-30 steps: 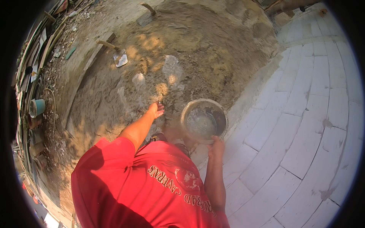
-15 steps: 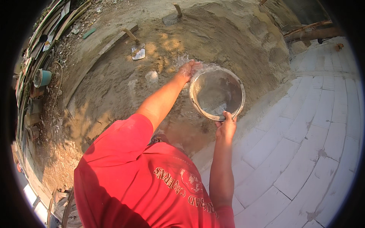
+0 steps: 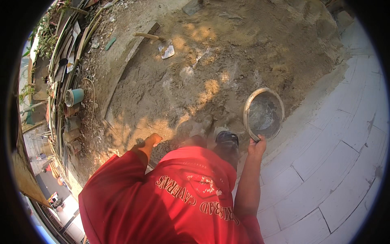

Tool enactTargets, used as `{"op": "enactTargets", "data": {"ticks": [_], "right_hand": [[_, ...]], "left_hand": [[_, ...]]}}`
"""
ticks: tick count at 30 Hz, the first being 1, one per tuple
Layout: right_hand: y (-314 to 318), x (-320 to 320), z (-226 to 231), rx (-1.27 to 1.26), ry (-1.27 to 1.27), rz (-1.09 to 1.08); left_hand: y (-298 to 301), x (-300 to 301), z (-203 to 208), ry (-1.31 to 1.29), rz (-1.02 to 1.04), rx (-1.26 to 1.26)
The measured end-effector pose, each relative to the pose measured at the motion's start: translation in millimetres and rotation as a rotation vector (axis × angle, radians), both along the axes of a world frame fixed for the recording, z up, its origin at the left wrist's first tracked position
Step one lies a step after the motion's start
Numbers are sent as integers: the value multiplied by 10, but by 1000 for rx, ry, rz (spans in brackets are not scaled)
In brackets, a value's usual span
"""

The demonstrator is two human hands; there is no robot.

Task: The person mixes concrete in a small pit using a hoe, splashes water from a bucket into the mixture, and scoops mixed concrete into several buckets.

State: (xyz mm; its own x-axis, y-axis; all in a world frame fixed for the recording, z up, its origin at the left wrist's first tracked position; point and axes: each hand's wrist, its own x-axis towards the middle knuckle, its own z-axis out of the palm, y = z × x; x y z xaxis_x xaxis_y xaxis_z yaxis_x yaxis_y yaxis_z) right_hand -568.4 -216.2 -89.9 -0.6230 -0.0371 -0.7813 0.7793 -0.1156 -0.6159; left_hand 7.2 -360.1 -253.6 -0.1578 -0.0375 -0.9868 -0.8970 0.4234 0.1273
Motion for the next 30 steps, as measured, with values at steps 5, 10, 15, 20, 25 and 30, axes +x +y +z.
{"op": "enactTargets", "data": {"ticks": [5,10,15,20,25,30], "right_hand": [[376,-511,-1379,209,-83,-122],[111,-752,-3104,181,-184,-343],[637,-1365,-4749,309,-18,-608],[766,-1635,-5566,-14,170,-726],[156,-1405,-5606,-19,116,-892],[-521,-363,-5485,295,-15,-377]], "left_hand": [[966,250,893,-53,-62,174],[-617,187,1365,-111,211,-521],[-2977,-1044,1264,-18,425,-918],[-4884,-1029,1267,123,21,-1250],[-6827,-281,1128,151,31,-1399],[-7803,188,318,-235,155,-953]]}}
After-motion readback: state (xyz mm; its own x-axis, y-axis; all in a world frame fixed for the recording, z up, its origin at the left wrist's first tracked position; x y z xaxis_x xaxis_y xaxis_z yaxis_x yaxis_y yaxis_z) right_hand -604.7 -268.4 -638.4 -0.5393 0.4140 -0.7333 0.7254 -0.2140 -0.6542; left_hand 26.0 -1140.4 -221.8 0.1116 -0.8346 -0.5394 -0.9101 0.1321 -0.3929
